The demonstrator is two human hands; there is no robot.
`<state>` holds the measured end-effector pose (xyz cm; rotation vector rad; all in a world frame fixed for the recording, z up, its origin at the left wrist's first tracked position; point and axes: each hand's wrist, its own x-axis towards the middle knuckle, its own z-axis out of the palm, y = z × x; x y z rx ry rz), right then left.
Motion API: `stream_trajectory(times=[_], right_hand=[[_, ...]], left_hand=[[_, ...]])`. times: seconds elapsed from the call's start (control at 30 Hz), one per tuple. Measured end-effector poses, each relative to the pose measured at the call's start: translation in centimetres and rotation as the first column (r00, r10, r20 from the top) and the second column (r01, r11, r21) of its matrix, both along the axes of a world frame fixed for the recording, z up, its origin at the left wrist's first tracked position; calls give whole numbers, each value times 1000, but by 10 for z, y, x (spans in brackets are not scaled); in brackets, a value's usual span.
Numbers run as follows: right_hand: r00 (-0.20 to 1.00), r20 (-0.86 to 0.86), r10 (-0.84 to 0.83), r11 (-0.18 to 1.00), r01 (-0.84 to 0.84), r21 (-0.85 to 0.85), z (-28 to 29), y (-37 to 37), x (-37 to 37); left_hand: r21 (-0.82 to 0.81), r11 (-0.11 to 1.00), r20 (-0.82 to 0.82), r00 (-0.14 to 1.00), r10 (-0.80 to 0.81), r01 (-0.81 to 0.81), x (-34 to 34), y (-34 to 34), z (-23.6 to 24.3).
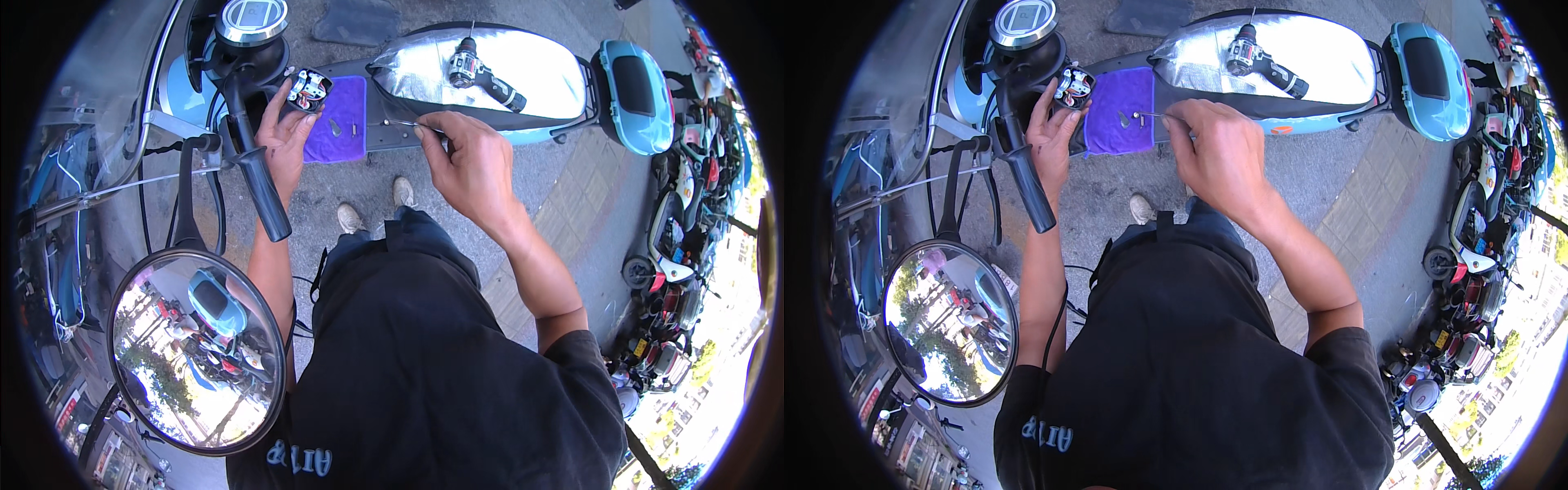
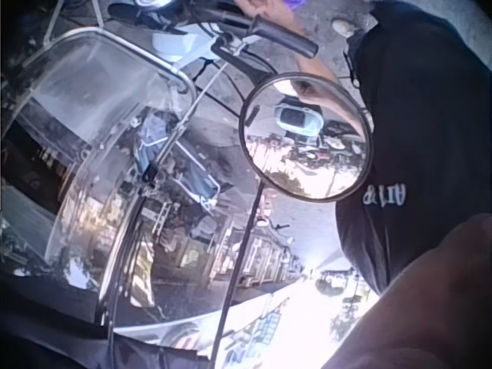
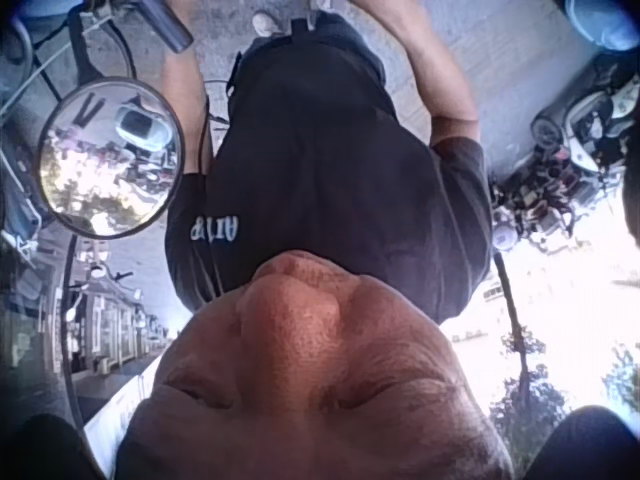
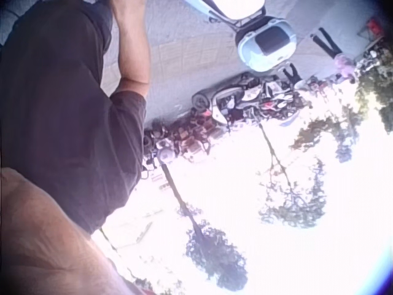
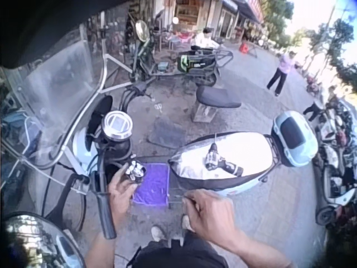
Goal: The person works on a light blue scooter in a cluttered workshop, then moves outside to adjust the ignition area. They use a small metal tool to manipulate components near the key slot and handlebar, placing parts on a purple cloth on the scooter seat.
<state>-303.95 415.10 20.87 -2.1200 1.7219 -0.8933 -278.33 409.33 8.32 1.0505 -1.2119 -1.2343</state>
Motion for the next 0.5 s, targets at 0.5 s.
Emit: stream_trajectory(times=[0.5], right_hand=[[998,58,13,1000,-12,-20,1,-15,13]], left_hand=[[-116,993,-21,999,-35,32,2,-13,-8]])
